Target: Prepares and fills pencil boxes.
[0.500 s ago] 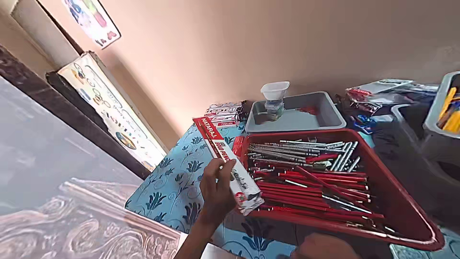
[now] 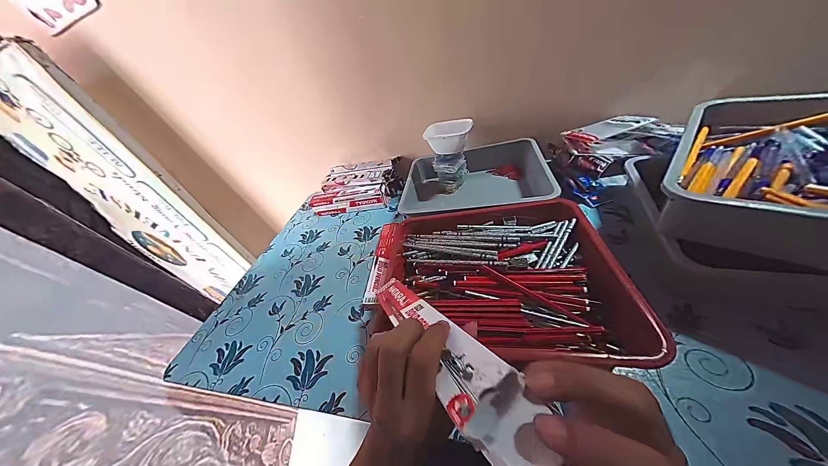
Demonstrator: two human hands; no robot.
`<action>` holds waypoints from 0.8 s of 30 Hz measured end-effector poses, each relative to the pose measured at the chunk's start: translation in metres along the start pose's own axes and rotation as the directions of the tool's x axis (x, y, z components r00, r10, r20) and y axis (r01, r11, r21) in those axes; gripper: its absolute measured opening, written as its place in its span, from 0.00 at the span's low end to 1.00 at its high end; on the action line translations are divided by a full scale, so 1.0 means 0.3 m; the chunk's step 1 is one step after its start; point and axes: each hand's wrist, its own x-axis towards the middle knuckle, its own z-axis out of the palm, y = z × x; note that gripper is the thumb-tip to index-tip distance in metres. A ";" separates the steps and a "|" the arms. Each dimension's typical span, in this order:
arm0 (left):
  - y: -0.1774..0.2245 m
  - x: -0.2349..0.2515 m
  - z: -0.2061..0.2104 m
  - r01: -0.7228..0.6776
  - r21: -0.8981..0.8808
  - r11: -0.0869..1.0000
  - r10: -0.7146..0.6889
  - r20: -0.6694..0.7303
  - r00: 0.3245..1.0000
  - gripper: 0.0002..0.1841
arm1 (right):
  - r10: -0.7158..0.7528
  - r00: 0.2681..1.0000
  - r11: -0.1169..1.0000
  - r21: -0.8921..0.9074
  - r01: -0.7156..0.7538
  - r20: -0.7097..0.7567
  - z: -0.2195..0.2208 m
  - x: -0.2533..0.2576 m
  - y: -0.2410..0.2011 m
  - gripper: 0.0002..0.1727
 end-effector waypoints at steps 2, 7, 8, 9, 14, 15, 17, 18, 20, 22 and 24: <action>-0.002 -0.010 -0.013 -0.046 0.007 0.999 0.046 -0.006 0.999 0.10 | 0.072 0.996 0.997 0.043 -0.071 -0.046 0.017 -0.019 -0.046 0.13; -0.019 -0.028 -0.051 -0.086 -0.156 0.984 0.095 0.051 0.994 0.04 | 0.212 0.969 0.966 0.178 -0.188 -0.127 0.082 -0.066 -0.117 0.21; -0.022 -0.030 -0.052 -0.086 -0.186 0.979 0.098 0.055 0.994 0.05 | 0.231 0.961 0.961 0.188 -0.202 -0.152 0.098 -0.074 -0.125 0.21; -0.023 -0.031 -0.051 -0.088 -0.209 0.974 0.102 0.055 0.993 0.05 | 0.242 0.955 0.960 0.182 -0.211 -0.172 0.111 -0.081 -0.132 0.20; -0.022 -0.018 -0.066 -0.142 -0.189 0.972 0.158 0.070 0.985 0.05 | 0.246 0.957 0.968 0.099 -0.232 -0.157 0.106 -0.078 -0.146 0.21; -0.024 -0.011 -0.070 -0.152 -0.178 0.972 0.167 0.074 0.983 0.05 | 0.239 0.960 0.970 0.084 -0.229 -0.143 0.096 -0.073 -0.148 0.21; -0.032 0.003 -0.078 -0.170 -0.160 0.972 0.184 0.081 0.980 0.05 | 0.231 0.965 0.972 0.075 -0.223 -0.122 0.084 -0.066 -0.152 0.19; -0.036 0.009 -0.078 -0.181 -0.158 0.971 0.195 0.078 0.978 0.04 | 0.232 0.965 0.971 0.086 -0.222 -0.124 0.085 -0.064 -0.152 0.19; -0.038 0.017 -0.080 -0.193 -0.158 0.968 0.208 0.081 0.975 0.04 | 0.245 0.959 0.966 0.117 -0.230 -0.143 0.090 -0.062 -0.153 0.21; -0.041 0.017 -0.084 -0.200 -0.144 0.969 0.213 0.084 0.973 0.04 | 0.253 0.951 0.964 0.125 -0.233 -0.179 0.100 -0.061 -0.150 0.22; -0.049 0.017 -0.087 -0.208 -0.131 0.969 0.220 0.082 0.972 0.04 | 0.272 0.943 0.960 0.117 -0.253 -0.193 0.113 -0.062 -0.150 0.16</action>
